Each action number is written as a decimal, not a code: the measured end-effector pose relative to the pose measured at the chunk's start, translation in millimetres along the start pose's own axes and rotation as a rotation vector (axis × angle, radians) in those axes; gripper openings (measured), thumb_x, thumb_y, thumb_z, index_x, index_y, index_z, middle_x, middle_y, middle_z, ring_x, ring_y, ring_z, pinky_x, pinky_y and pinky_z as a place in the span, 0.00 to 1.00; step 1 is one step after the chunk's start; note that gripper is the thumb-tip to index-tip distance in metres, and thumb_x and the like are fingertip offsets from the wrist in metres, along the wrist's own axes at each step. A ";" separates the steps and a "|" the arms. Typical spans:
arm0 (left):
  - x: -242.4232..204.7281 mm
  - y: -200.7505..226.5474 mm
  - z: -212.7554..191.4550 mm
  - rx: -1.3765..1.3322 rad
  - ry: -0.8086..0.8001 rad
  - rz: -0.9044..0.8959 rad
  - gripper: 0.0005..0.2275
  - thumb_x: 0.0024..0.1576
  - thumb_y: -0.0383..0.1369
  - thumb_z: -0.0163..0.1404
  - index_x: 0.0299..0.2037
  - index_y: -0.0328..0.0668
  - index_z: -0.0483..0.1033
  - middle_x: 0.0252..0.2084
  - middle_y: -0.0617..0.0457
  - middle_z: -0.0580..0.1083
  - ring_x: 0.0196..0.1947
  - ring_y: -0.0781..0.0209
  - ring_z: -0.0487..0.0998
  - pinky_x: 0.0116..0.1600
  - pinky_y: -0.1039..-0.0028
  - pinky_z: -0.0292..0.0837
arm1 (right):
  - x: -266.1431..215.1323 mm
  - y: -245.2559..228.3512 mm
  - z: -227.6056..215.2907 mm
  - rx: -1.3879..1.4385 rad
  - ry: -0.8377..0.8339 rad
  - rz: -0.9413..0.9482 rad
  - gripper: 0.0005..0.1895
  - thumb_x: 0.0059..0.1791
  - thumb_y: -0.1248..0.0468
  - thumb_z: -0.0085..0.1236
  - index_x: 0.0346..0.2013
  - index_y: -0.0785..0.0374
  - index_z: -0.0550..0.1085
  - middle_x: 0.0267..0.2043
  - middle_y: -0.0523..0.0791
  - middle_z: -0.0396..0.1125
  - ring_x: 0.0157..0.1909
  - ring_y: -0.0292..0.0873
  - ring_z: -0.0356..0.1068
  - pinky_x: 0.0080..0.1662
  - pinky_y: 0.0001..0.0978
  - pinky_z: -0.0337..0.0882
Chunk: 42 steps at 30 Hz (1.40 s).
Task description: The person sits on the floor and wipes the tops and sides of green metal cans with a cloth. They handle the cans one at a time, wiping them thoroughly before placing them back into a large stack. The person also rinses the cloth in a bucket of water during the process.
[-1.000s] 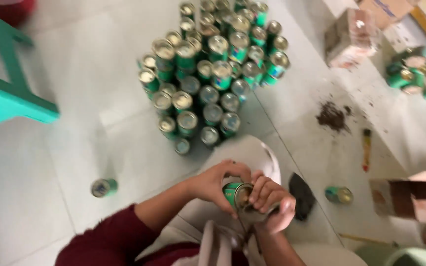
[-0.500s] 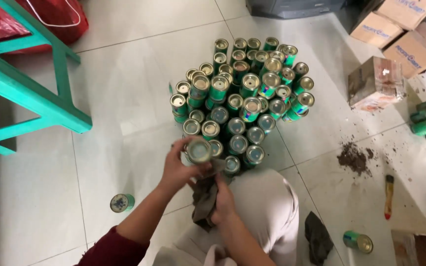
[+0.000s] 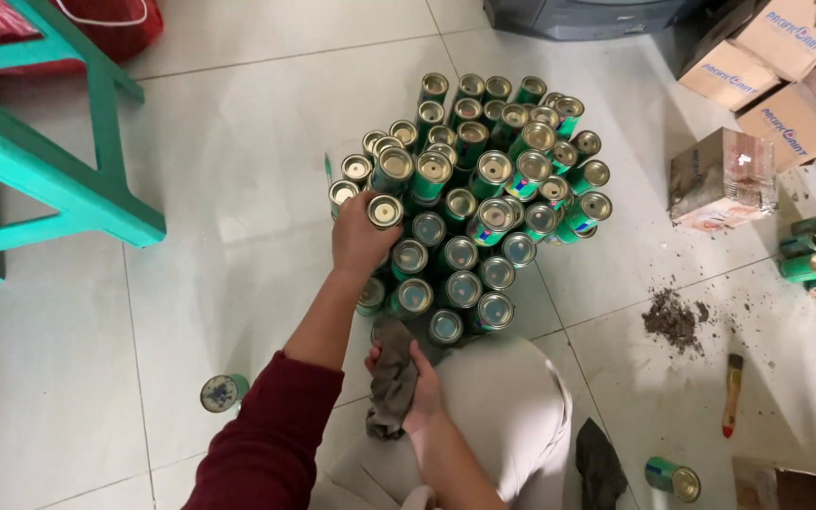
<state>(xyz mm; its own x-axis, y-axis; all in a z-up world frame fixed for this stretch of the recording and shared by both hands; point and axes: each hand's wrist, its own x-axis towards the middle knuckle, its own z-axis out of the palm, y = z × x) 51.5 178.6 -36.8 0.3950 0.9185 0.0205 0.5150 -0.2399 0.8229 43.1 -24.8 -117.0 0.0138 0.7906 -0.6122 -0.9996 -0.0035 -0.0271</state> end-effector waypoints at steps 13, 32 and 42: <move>-30.6 14.4 -9.4 0.191 -0.059 0.180 0.24 0.48 0.43 0.49 0.50 0.35 0.63 0.48 0.44 0.65 0.49 0.48 0.64 0.48 0.62 0.60 | -2.7 -0.7 1.0 0.090 0.022 -0.032 0.26 0.43 0.48 0.43 0.42 0.69 0.66 0.33 0.48 0.65 0.38 0.43 0.65 0.35 0.24 0.66; -231.4 149.9 229.3 0.003 -1.087 0.720 0.09 0.53 0.34 0.42 0.40 0.42 0.69 0.36 0.47 0.70 0.37 0.50 0.73 0.42 0.64 0.68 | -291.1 -196.9 -197.4 -0.567 0.578 -0.745 0.39 0.43 0.35 0.27 0.20 0.70 0.67 0.14 0.53 0.56 0.14 0.48 0.59 0.17 0.40 0.63; -306.9 126.7 375.6 0.396 -1.200 0.868 0.18 0.49 0.29 0.45 0.51 0.38 0.60 0.45 0.41 0.66 0.44 0.43 0.70 0.43 0.58 0.69 | -233.9 -202.6 -255.8 -1.865 1.443 0.063 0.25 0.38 0.40 0.43 0.31 0.55 0.74 0.30 0.44 0.69 0.38 0.47 0.69 0.37 0.42 0.64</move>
<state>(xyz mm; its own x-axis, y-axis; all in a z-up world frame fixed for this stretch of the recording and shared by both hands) 281.3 -251.8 -152.1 0.9337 -0.2855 -0.2163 -0.1054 -0.7962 0.5958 248.4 -365.7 -170.5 0.8235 0.0004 -0.5673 0.0699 -0.9924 0.1008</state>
